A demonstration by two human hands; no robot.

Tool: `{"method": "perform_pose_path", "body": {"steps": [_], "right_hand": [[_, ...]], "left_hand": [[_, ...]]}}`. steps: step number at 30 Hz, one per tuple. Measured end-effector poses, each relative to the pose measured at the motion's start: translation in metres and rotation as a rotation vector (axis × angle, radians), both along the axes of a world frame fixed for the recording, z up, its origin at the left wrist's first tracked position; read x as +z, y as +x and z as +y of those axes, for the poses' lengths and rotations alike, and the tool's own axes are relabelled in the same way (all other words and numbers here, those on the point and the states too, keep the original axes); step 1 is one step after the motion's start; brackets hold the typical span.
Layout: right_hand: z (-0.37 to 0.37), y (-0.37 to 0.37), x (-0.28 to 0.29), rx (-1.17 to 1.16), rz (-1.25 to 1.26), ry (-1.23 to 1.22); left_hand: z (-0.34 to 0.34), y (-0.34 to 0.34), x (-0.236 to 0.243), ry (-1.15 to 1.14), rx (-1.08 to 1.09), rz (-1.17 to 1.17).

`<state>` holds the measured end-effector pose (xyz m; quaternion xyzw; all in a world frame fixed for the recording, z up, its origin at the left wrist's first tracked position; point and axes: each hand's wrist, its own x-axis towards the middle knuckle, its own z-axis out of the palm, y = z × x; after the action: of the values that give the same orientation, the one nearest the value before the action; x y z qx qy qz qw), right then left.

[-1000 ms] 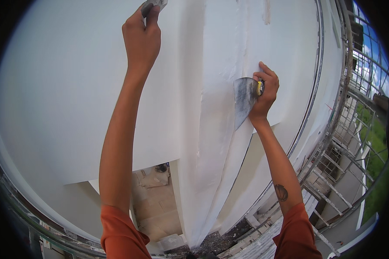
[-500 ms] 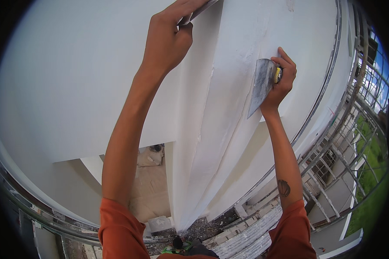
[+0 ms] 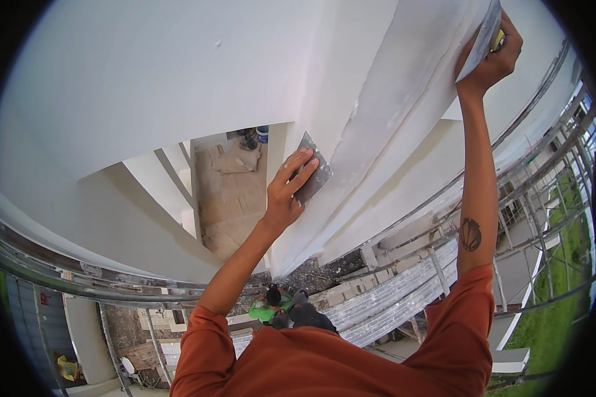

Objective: The person applies white plaster to a vertical wall surface using a putty knife and a hawk. They repeatedly scoop plaster from the hawk and smooth it onto the wall, working on a section of the exterior wall while standing on scaffolding.

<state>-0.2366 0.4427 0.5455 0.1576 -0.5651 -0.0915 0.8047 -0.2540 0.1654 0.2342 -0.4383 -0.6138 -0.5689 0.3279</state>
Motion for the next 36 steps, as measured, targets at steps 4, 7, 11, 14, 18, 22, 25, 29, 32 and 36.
{"method": "perform_pose_path", "body": {"steps": [4,7,11,14,18,22,25,29,32,36], "right_hand": [[-0.010,-0.003,0.000,0.044,0.005,-0.011],[-0.013,0.002,0.002,-0.004,0.020,0.065],[-0.009,0.022,0.004,-0.030,-0.117,0.040],[-0.016,0.074,-0.029,0.152,-0.354,-0.175],[-0.068,0.198,-0.179,0.742,-0.848,-0.576],[-0.133,0.257,-0.301,0.645,-1.685,-1.106],[-0.167,0.274,-0.358,1.432,-1.889,-1.586],[-0.186,0.276,-0.394,1.935,-2.076,-1.635],[-0.190,0.262,-0.397,2.038,-2.127,-1.502],[-0.177,0.255,-0.375,2.100,-2.159,-1.191]], "left_hand": [[-0.008,0.010,-0.064,-0.059,0.010,-0.043],[-0.014,0.023,-0.095,-0.117,-0.003,-0.150],[-0.019,0.070,-0.134,0.060,0.008,-0.652],[-0.064,0.106,-0.171,0.115,0.098,-0.989],[-0.091,0.150,-0.142,0.368,0.132,-1.254],[-0.107,0.185,-0.111,0.407,0.165,-1.321],[-0.111,0.200,-0.096,0.527,0.045,-1.139],[-0.102,0.212,-0.076,0.567,0.001,-0.726],[-0.097,0.217,-0.051,0.280,0.031,-0.438],[-0.108,0.201,-0.028,-0.126,-0.001,-0.201]]}}
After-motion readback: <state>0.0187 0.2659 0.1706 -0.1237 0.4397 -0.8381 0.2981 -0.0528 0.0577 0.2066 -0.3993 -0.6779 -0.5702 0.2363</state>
